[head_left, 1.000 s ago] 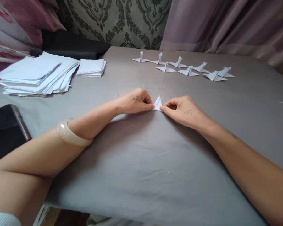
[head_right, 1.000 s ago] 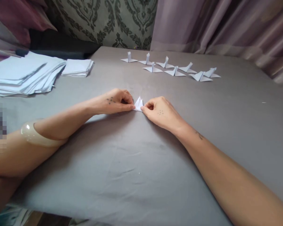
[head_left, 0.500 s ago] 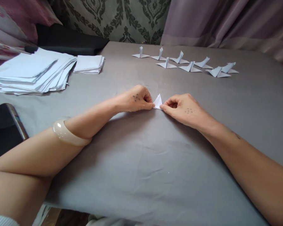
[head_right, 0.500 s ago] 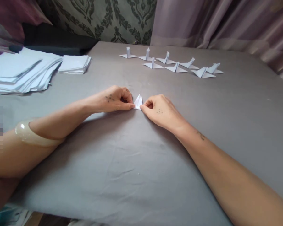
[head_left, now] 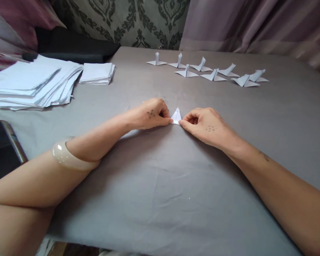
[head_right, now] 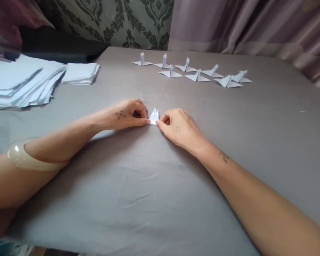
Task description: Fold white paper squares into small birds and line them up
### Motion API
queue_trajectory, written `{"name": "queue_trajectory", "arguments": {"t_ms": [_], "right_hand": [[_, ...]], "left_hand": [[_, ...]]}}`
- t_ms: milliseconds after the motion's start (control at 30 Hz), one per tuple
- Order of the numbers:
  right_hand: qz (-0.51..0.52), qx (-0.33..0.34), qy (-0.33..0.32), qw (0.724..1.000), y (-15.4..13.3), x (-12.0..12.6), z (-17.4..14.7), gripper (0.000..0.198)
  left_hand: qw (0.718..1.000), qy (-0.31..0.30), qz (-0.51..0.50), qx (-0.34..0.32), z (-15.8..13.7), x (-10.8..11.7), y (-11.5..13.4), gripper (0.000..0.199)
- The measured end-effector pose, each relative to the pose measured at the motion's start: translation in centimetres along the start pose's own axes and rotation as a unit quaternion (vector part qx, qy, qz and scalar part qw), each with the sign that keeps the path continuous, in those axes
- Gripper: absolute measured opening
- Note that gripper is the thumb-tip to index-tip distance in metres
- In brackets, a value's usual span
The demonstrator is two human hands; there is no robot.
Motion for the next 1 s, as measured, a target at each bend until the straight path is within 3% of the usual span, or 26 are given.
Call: {"name": "queue_trajectory", "arguments": {"t_ms": [200,367,600,800,1000], "right_hand": [[-0.027,0.034,0.046,0.998,0.3,-0.5,-0.5,0.014],[-0.04,0.128,0.06,0.989,0.4,-1.1,-1.2,0.012],[-0.226,0.205,0.061,0.95,-0.8,-1.3,-2.9,0.031],[-0.228,0.211,0.052,0.949,-1.1,-1.3,-3.8,0.026],[-0.251,0.188,0.071,0.947,-2.0,-1.7,-4.1,0.027]], "left_hand": [[0.997,0.063,0.019,-0.032,-0.5,-0.6,0.1,0.011],[0.984,0.1,0.114,-0.096,-1.3,-1.7,0.9,0.014],[0.943,0.111,0.264,-0.167,-1.9,-2.2,2.3,0.027],[0.929,0.102,0.295,-0.2,-2.9,-2.1,2.1,0.026],[0.94,0.091,0.269,-0.191,-3.9,-2.3,1.3,0.033]]}}
Point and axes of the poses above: each hand's wrist, its own z-axis towards the middle knuckle, its own x-axis out of the back of the hand, y = z × x, the point moved 1 cm from there along z, towards the middle knuckle, and after that the axes turned 2 degrees about z, right-handed, at the moved point
